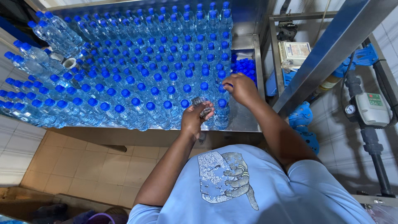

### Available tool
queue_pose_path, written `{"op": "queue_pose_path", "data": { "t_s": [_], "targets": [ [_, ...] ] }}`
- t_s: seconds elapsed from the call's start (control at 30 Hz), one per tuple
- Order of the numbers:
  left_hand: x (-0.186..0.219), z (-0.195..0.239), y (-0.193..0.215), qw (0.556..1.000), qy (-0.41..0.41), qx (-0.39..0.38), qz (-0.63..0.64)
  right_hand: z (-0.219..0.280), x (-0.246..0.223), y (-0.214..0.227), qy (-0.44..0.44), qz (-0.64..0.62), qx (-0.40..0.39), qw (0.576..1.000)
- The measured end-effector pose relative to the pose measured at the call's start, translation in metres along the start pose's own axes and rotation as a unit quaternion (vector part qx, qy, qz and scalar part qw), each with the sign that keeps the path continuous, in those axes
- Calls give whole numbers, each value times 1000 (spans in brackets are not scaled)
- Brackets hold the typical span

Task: The person stands at a metal table filled with water bottles and applies small stickers to the caps of the bottles one by one. They peel stickers from a sheet held in their left hand and place them onto the blue bottle caps using their right hand.

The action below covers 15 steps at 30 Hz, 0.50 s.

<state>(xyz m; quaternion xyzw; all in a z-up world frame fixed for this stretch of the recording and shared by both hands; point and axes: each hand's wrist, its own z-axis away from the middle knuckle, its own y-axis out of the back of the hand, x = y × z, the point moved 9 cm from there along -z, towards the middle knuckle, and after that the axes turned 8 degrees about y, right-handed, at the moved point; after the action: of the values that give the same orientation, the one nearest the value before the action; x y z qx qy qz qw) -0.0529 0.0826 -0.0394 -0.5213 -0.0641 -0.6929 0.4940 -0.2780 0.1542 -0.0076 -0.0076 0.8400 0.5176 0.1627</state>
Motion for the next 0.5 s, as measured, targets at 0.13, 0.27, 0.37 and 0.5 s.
{"op": "queue_pose_path", "data": {
  "t_s": [0.13,0.27,0.37,0.5],
  "targets": [
    [-5,-7,5,1000,-1,-5,29,2,12,-21,-8,-65,102,993],
    [1,-3,8,999,-7,-3,37,23,-30,13,3,-130,82,988],
    [-2,-14,12,999,-24,-1,42,36,-43,18,9,-123,21,992],
    [-3,-20,12,997,-56,20,38,34,-17,19,27,-257,174,950]
  ]
}}
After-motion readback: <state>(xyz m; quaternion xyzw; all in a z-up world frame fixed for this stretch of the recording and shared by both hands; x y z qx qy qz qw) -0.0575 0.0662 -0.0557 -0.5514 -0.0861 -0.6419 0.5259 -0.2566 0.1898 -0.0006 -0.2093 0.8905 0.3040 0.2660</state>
